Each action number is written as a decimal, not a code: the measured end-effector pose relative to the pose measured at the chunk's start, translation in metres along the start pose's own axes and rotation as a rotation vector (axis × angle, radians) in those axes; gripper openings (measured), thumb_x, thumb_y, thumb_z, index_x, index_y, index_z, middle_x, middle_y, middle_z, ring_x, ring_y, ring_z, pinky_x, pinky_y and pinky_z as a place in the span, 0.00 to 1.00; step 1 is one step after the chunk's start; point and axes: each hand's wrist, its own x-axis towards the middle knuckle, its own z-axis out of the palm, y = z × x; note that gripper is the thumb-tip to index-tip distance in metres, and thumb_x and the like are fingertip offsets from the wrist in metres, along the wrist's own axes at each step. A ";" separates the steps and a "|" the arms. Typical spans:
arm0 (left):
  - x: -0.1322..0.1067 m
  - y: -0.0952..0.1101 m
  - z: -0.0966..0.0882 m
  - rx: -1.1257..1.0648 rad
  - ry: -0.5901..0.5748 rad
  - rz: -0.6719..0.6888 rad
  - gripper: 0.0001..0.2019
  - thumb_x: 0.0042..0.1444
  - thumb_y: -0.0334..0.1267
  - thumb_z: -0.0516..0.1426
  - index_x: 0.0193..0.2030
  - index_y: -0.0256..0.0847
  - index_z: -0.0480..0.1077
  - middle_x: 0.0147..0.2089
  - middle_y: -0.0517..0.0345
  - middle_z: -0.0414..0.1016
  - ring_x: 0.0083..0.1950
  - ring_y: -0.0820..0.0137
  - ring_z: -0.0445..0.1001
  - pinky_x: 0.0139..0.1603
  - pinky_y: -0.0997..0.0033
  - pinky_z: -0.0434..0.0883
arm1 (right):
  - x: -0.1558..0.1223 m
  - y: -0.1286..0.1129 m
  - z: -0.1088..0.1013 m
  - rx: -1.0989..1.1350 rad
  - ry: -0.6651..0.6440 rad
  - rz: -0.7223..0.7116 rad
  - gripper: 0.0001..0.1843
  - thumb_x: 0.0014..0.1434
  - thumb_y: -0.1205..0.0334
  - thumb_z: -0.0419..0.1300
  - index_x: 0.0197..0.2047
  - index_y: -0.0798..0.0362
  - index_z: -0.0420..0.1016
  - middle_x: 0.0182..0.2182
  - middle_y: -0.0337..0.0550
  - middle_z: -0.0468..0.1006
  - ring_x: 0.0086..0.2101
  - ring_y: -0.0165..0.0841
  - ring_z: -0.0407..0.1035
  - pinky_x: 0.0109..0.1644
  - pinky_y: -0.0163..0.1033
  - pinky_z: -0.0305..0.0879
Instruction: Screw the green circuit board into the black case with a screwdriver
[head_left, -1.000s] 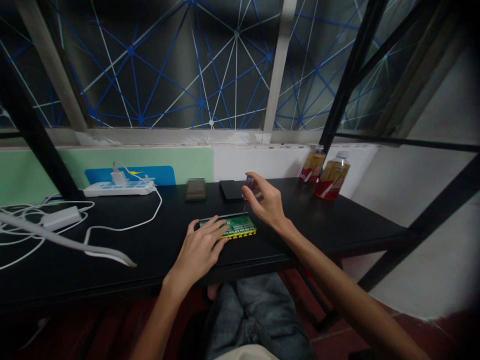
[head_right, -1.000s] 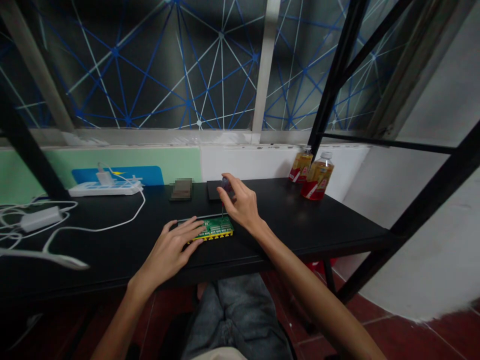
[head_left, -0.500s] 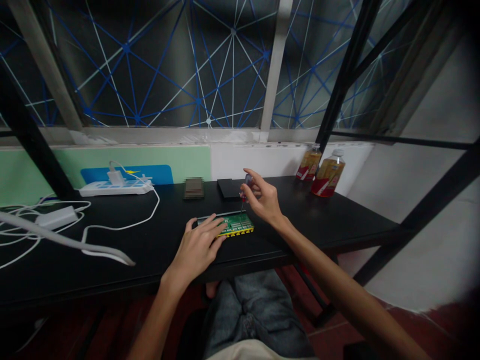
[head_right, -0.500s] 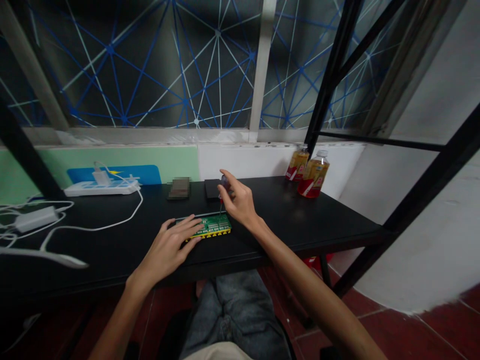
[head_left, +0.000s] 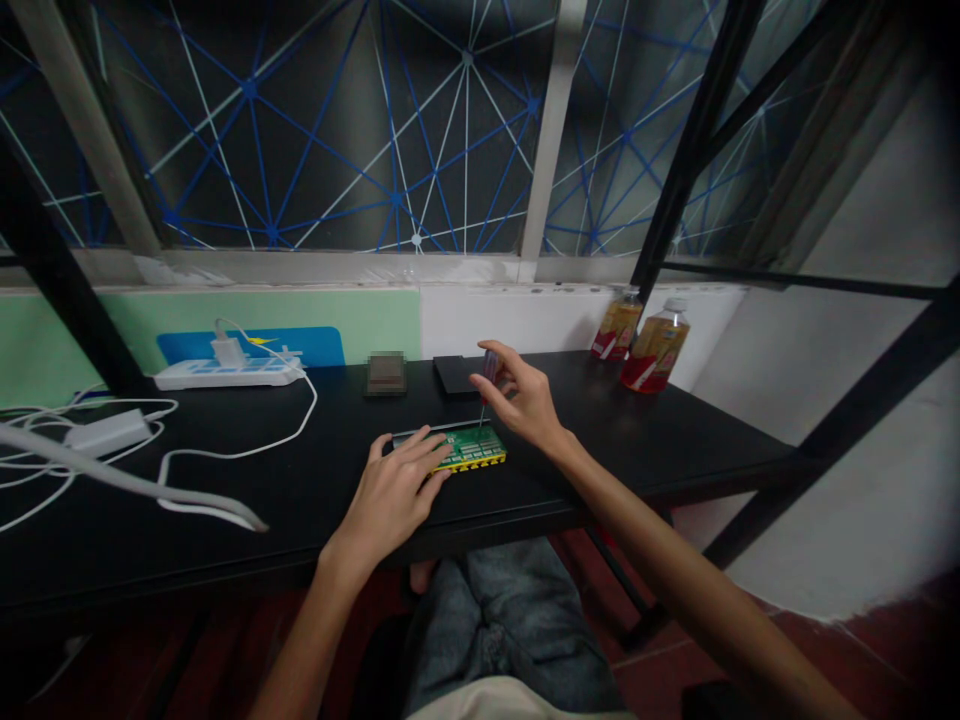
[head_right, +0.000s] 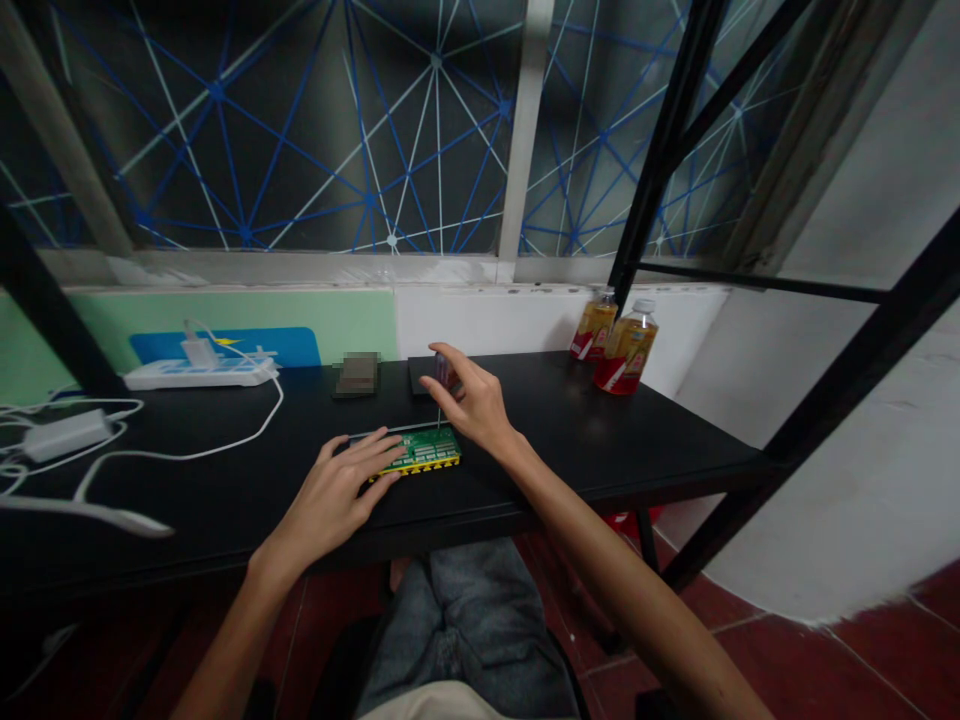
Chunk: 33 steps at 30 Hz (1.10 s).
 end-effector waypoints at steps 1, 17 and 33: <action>0.000 0.000 0.000 0.003 -0.004 -0.001 0.17 0.67 0.37 0.52 0.60 0.46 0.69 0.64 0.53 0.70 0.69 0.58 0.62 0.66 0.44 0.55 | 0.000 0.000 0.000 0.006 -0.015 -0.004 0.25 0.63 0.53 0.57 0.62 0.49 0.66 0.36 0.41 0.76 0.27 0.28 0.70 0.32 0.34 0.71; 0.000 -0.001 0.001 0.013 -0.002 -0.004 0.16 0.66 0.37 0.52 0.60 0.47 0.70 0.64 0.53 0.70 0.68 0.58 0.62 0.65 0.45 0.56 | 0.001 0.003 -0.002 -0.062 -0.008 -0.033 0.24 0.67 0.57 0.50 0.65 0.51 0.60 0.29 0.39 0.75 0.25 0.29 0.68 0.34 0.35 0.66; 0.000 0.000 0.001 0.017 0.005 0.005 0.17 0.66 0.37 0.53 0.60 0.47 0.69 0.64 0.53 0.70 0.68 0.59 0.62 0.65 0.46 0.57 | -0.001 0.001 -0.001 -0.080 0.001 -0.028 0.27 0.62 0.52 0.58 0.62 0.51 0.63 0.25 0.36 0.73 0.22 0.30 0.68 0.30 0.35 0.67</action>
